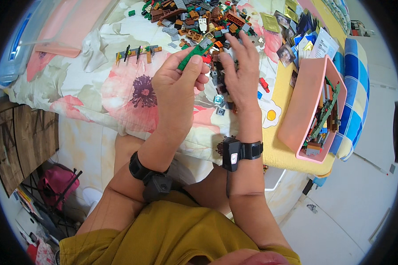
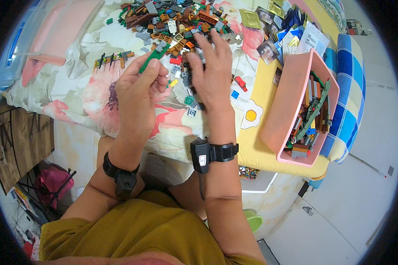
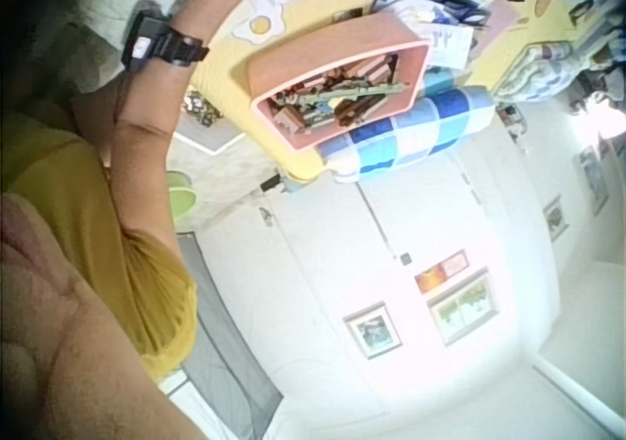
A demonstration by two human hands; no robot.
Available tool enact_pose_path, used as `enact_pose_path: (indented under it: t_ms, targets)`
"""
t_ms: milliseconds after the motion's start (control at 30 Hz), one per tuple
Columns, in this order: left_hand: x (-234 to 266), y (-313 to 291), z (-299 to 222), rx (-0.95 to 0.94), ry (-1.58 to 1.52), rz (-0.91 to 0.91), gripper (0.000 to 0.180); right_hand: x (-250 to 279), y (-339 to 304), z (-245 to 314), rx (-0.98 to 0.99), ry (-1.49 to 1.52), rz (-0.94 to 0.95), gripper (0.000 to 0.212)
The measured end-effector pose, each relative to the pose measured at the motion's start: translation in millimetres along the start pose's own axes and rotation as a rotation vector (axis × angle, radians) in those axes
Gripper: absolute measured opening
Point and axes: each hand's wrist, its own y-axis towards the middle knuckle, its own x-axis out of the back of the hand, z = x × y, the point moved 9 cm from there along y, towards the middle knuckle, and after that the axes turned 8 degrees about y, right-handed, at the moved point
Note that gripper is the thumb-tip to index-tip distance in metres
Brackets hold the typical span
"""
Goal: The person sits on the floor and assembles small plastic building blocks into toy figures. They pick pieces from a pile on a floral sheet, connect them by hand, and occasionally wipe the pieces with a white cloth.
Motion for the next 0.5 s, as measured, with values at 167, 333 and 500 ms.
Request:
enact_pose_path:
  t_ms: [167,333,500]
  targets:
    - [-2,1,2,-0.022,-0.061,0.025,0.025,-19,-2,17,-0.006,-0.007,0.069,0.030]
    - [-1,0,4,0.008,-0.048,0.017,0.025,-3,-7,7,-0.156,0.004,0.034,0.016]
    - [3,0,-3,-0.002,-0.040,-0.006,0.020,23,-15,-8,-0.271,-0.161,-0.025,0.029]
